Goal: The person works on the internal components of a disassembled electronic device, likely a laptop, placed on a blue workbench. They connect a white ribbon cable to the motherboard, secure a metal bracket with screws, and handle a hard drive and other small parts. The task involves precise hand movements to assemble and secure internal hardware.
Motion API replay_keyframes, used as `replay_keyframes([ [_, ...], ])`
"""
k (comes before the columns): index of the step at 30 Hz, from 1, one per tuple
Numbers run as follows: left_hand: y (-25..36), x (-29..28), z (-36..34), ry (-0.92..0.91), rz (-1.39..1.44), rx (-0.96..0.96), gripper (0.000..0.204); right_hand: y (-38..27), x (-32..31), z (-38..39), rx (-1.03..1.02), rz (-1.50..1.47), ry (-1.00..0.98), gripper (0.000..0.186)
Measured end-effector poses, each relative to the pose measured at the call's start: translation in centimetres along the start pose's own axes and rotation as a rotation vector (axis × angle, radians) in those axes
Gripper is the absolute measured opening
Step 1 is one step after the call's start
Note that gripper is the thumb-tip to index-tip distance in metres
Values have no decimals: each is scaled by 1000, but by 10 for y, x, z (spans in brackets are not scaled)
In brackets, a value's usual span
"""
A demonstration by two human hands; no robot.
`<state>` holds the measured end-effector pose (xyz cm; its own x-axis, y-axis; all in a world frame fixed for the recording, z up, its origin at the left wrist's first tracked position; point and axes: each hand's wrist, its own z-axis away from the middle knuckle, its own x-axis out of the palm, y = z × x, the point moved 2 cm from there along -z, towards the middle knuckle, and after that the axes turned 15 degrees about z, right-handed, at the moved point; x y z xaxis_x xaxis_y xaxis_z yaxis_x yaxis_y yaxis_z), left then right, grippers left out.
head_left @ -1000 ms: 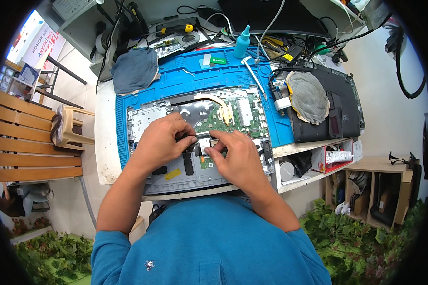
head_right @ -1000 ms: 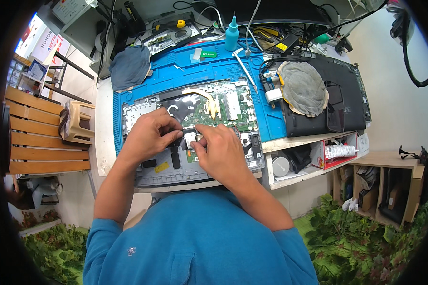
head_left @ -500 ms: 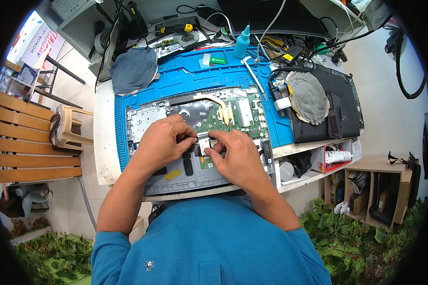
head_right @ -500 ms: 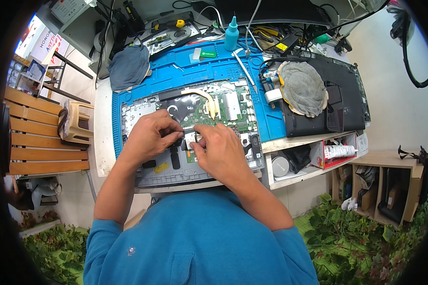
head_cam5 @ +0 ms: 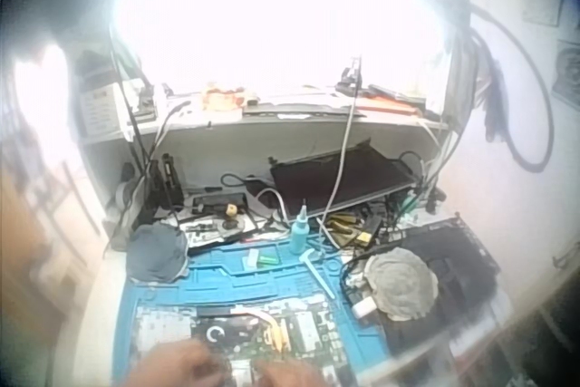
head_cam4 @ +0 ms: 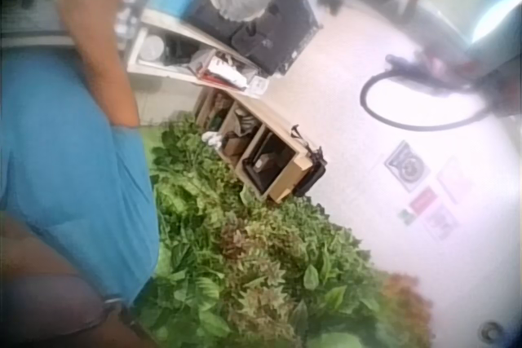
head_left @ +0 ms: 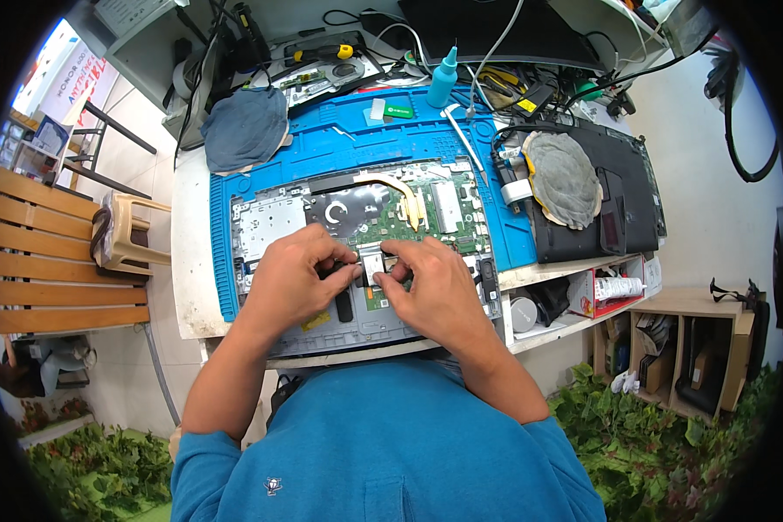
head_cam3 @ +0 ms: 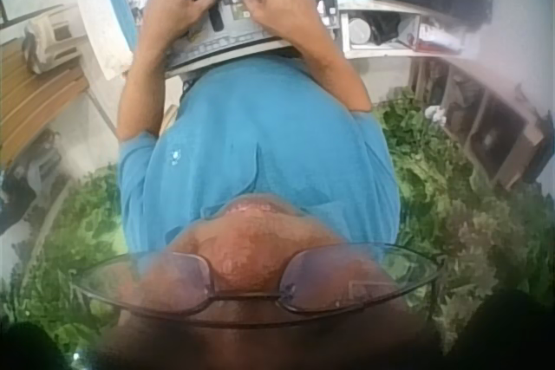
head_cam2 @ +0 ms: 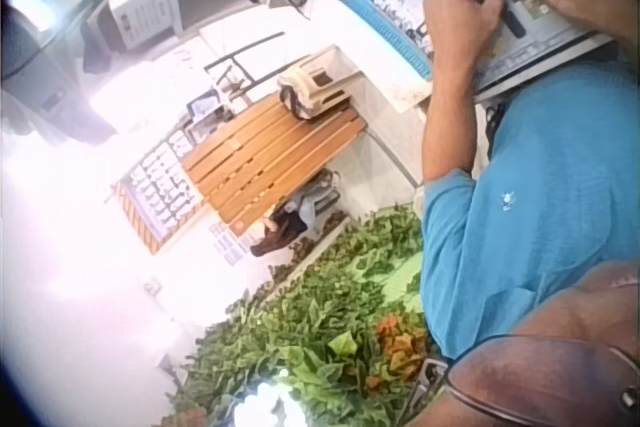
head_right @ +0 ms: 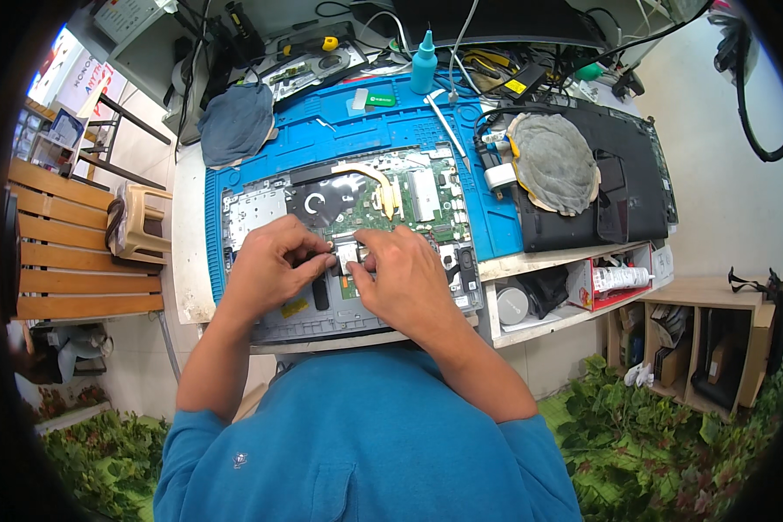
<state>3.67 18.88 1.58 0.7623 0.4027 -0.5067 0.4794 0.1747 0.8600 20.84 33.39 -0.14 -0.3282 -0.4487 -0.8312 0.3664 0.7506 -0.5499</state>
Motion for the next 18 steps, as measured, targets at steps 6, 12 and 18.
replay_keyframes([
  [6, -2, 14, 9, 21, 4, -27, 17, 0, -1, -1, 11, 0, -8, 38],
  [12, 7, 14, 3, 42, 43, -256, 29, 1, 4, 2, -30, -59, 82, 31],
  [18, 12, 16, -1, 10, 54, -364, 37, 2, 10, 8, -59, -27, 182, 26],
])
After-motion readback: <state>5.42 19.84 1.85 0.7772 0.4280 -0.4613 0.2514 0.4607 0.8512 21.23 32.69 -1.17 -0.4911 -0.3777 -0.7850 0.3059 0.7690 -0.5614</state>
